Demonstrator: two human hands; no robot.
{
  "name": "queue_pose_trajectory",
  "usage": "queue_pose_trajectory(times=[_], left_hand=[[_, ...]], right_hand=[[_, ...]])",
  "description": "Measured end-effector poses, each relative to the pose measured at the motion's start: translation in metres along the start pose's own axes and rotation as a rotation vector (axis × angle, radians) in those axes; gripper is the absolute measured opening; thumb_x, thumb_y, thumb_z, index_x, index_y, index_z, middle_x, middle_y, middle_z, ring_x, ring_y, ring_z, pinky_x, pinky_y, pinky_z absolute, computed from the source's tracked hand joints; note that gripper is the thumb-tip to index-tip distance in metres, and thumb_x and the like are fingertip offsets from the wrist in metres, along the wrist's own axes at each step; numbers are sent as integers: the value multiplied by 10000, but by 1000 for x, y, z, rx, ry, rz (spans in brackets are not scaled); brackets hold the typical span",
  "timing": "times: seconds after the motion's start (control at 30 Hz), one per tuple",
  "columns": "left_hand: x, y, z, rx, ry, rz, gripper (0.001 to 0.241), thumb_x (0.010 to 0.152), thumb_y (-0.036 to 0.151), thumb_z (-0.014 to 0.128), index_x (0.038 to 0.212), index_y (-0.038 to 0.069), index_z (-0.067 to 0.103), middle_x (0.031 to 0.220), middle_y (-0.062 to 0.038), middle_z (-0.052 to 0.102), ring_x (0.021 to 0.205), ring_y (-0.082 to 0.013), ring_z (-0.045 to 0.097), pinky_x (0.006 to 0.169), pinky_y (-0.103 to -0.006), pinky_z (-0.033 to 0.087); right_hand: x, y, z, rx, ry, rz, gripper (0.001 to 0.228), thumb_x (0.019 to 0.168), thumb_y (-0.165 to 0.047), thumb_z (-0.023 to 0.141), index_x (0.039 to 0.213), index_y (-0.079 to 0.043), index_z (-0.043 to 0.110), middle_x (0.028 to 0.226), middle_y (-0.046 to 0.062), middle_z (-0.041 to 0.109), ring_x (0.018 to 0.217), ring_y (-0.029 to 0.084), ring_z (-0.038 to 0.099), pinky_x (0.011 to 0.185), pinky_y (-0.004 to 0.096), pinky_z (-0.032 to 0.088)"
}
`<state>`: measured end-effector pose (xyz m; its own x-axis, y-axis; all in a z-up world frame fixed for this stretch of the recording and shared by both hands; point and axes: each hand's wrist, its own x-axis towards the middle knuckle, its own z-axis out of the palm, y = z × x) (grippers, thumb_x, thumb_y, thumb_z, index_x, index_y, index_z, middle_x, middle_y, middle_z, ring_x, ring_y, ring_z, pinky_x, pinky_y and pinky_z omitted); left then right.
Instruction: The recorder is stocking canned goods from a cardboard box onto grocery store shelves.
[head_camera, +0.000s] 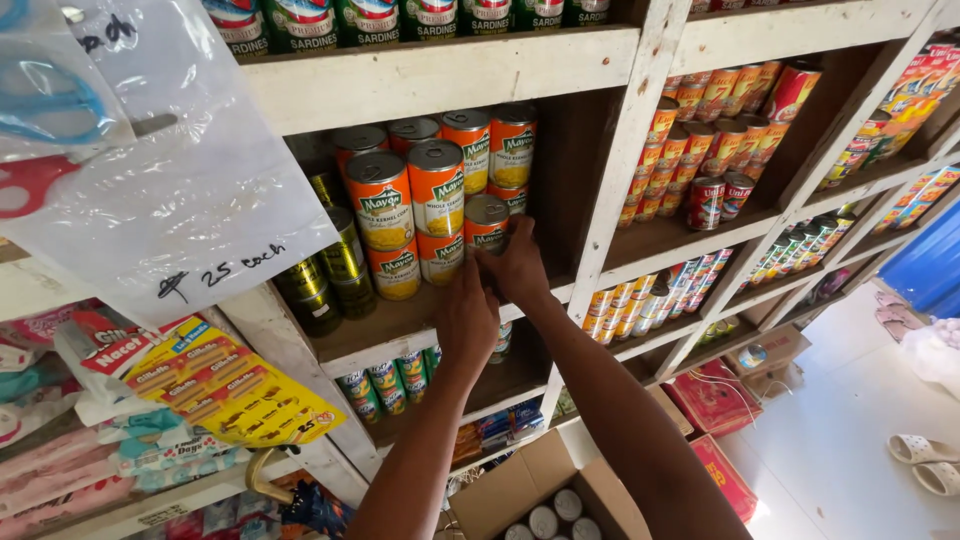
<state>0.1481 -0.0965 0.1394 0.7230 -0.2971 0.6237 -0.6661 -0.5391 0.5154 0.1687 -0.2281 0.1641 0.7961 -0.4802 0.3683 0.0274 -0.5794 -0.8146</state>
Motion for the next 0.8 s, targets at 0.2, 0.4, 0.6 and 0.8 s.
queue_pose_trajectory(times=[0.2, 0.4, 0.6, 0.8], left_hand=[[-3, -2, 5, 26, 27, 52, 649, 870, 106, 682, 1451, -70, 453, 1343, -274, 597, 1157, -421, 631, 950, -470, 521], [-2, 3, -3, 8, -25, 1, 681, 889, 128, 663, 1503, -48, 426, 1325, -250, 603, 1128, -411, 640, 915, -466, 531], [-17, -10, -5, -399, 48, 74, 369, 998, 99, 623, 1358, 20, 607, 1214, -189, 698, 1092, -324, 691, 940, -402, 557], [-195, -44, 57, -805, -402, -268, 253, 1002, 163, 636, 1206, 14, 641, 1122, -134, 724, 1042, -230, 708, 909, -346, 562]], right_hand=[[4, 5, 4, -17, 17, -30, 821, 812, -382, 845, 1344, -17, 336, 1211, 305, 641, 1118, 456, 652, 923, 480, 543], [1, 1, 2, -1, -14, 17, 833, 818, -408, 842, 1354, -43, 320, 1221, 297, 638, 1116, 455, 665, 909, 486, 555], [-52, 1, -17, 144, 259, -285, 617, 892, -234, 771, 1366, -24, 436, 1154, 216, 651, 1026, 362, 675, 874, 415, 559], [-285, 174, 5, 327, 4, 231, 234, 983, -178, 659, 1169, -37, 643, 1022, 74, 735, 934, 152, 706, 824, 303, 578]])
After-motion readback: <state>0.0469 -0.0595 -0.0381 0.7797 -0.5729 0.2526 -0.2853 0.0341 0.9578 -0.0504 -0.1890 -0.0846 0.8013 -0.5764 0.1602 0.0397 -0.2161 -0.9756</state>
